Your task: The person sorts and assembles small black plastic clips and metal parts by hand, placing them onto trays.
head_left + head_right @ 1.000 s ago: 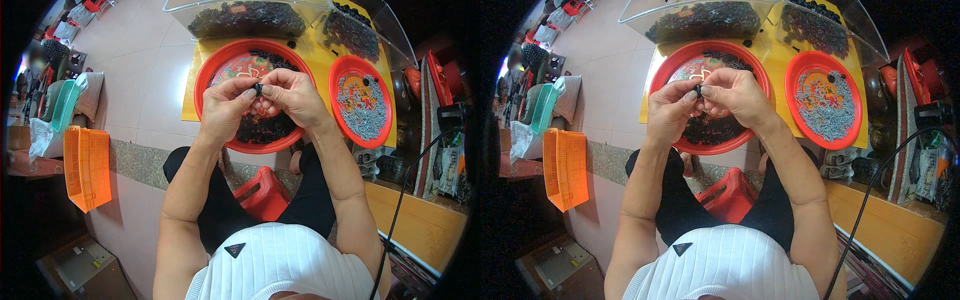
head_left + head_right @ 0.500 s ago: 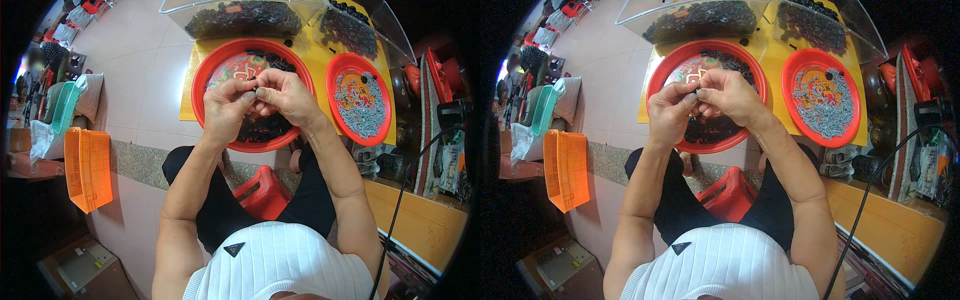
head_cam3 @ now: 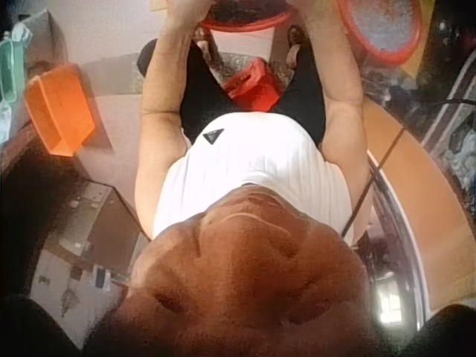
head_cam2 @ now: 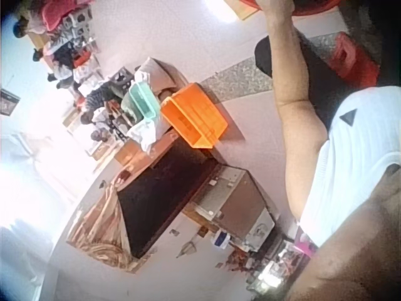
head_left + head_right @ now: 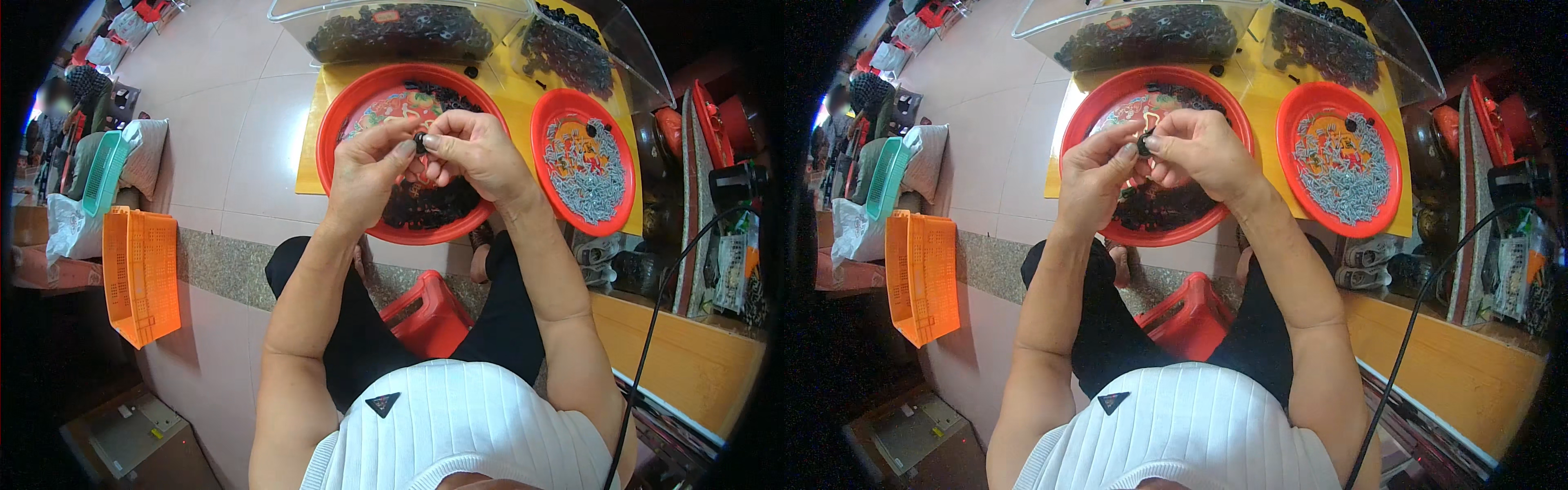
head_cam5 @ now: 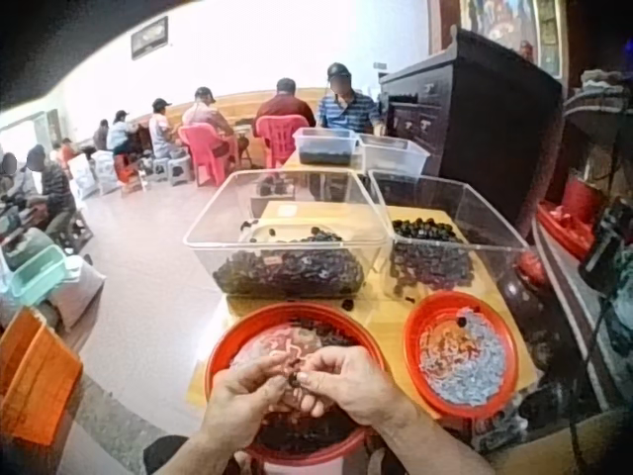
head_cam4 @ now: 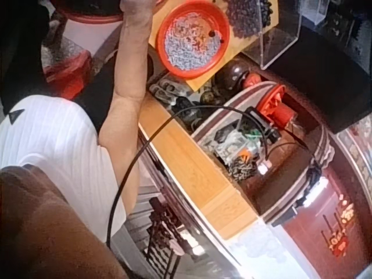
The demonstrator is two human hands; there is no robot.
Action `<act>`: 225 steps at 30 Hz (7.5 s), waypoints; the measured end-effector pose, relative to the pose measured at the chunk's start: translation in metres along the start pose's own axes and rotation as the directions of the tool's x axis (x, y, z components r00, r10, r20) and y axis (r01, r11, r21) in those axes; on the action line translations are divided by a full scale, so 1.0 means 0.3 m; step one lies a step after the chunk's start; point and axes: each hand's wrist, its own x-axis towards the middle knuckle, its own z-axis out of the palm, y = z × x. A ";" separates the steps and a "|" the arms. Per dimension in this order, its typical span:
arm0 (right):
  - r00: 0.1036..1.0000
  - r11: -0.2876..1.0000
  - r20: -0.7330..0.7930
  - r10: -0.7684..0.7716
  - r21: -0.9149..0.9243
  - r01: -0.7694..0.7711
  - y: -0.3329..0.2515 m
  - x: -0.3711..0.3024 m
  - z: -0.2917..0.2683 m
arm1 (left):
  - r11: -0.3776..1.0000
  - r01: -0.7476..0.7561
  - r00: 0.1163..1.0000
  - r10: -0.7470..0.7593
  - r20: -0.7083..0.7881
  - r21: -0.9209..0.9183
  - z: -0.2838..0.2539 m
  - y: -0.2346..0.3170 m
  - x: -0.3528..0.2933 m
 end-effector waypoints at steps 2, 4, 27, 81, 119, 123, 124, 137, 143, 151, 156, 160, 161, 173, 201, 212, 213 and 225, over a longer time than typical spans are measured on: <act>1.000 1.000 0.000 -0.025 -0.005 0.025 -0.034 0.001 -0.011 | 0.999 -0.002 0.998 0.005 -0.061 0.049 -0.019 0.004 -0.001; 0.987 0.987 -0.036 -0.157 0.034 0.158 -0.122 0.011 -0.075 | 0.986 -0.015 0.988 0.040 -0.147 0.166 -0.032 0.016 0.011; 0.963 0.484 -0.004 -0.270 -0.865 0.132 -0.019 -0.029 -0.005 | 0.218 -0.259 0.965 0.031 0.259 0.941 -0.019 -0.024 0.003; 0.994 0.984 -0.107 0.028 -0.170 -0.046 -0.030 -0.014 -0.111 | 0.188 -0.417 0.906 0.165 0.390 0.889 0.069 -0.038 0.021; 0.953 0.985 -0.270 -0.138 -0.138 0.104 -0.049 -0.040 0.118 | 0.886 0.188 0.982 -0.178 0.063 -0.424 -0.014 -0.002 0.017; 0.951 0.983 -0.278 -0.139 -0.158 0.097 -0.044 -0.042 0.118 | 0.885 0.166 0.986 -0.155 0.060 -0.436 -0.002 -0.003 0.016; 0.949 0.982 -0.282 -0.139 -0.163 0.095 -0.044 -0.042 0.117 | 0.896 0.169 0.985 -0.166 0.044 -0.410 -0.004 -0.005 0.015; 0.938 0.965 -0.284 -0.198 -0.226 0.136 -0.023 -0.041 0.109 | 0.961 0.120 0.990 -0.133 -0.036 -0.250 0.015 0.002 0.009; 0.936 0.931 -0.266 -0.232 -0.341 0.133 -0.020 -0.048 0.118 | 0.976 0.133 0.989 -0.141 -0.035 -0.174 0.018 0.004 0.007; 0.938 0.957 -0.260 -0.230 -0.233 0.170 -0.001 -0.024 0.090 | 0.986 0.103 0.993 -0.109 -0.040 -0.130 0.015 0.012 0.005; 0.934 0.966 -0.273 -0.230 -0.184 0.184 -0.016 -0.033 0.044 | 0.982 0.109 0.989 -0.091 -0.119 0.153 -0.019 0.071 -0.021; 0.934 0.973 -0.294 -0.205 -0.161 0.163 -0.020 -0.042 0.016 | 0.806 -0.083 0.973 -0.062 0.224 0.587 -0.083 0.088 -0.066; 0.934 0.974 -0.295 -0.203 -0.155 0.162 -0.019 -0.043 0.012 | 0.805 -0.085 0.972 -0.063 0.226 0.587 -0.079 0.090 -0.078; 0.941 0.972 -0.287 -0.182 -0.200 0.127 -0.007 -0.031 0.011 | 0.273 -0.361 0.916 -0.073 0.394 0.892 -0.053 0.061 -0.055; 0.949 0.991 -0.291 -0.124 0.004 0.131 -0.016 -0.027 0.007 | 0.966 0.193 0.976 -0.172 0.133 -0.170 -0.066 0.021 -0.005; 0.973 0.979 -0.218 -0.071 0.171 0.110 -0.016 -0.022 0.014 | 0.957 0.180 0.981 -0.158 0.114 -0.229 -0.062 0.019 0.005; 0.976 0.981 -0.209 -0.060 0.168 0.096 -0.016 -0.022 0.014 | 0.952 0.173 0.983 -0.151 0.103 -0.254 -0.064 0.019 0.007; 0.962 0.991 -0.249 -0.114 0.046 0.129 -0.014 -0.025 0.034 | 0.942 0.121 0.992 -0.103 0.072 -0.313 -0.042 -0.013 0.011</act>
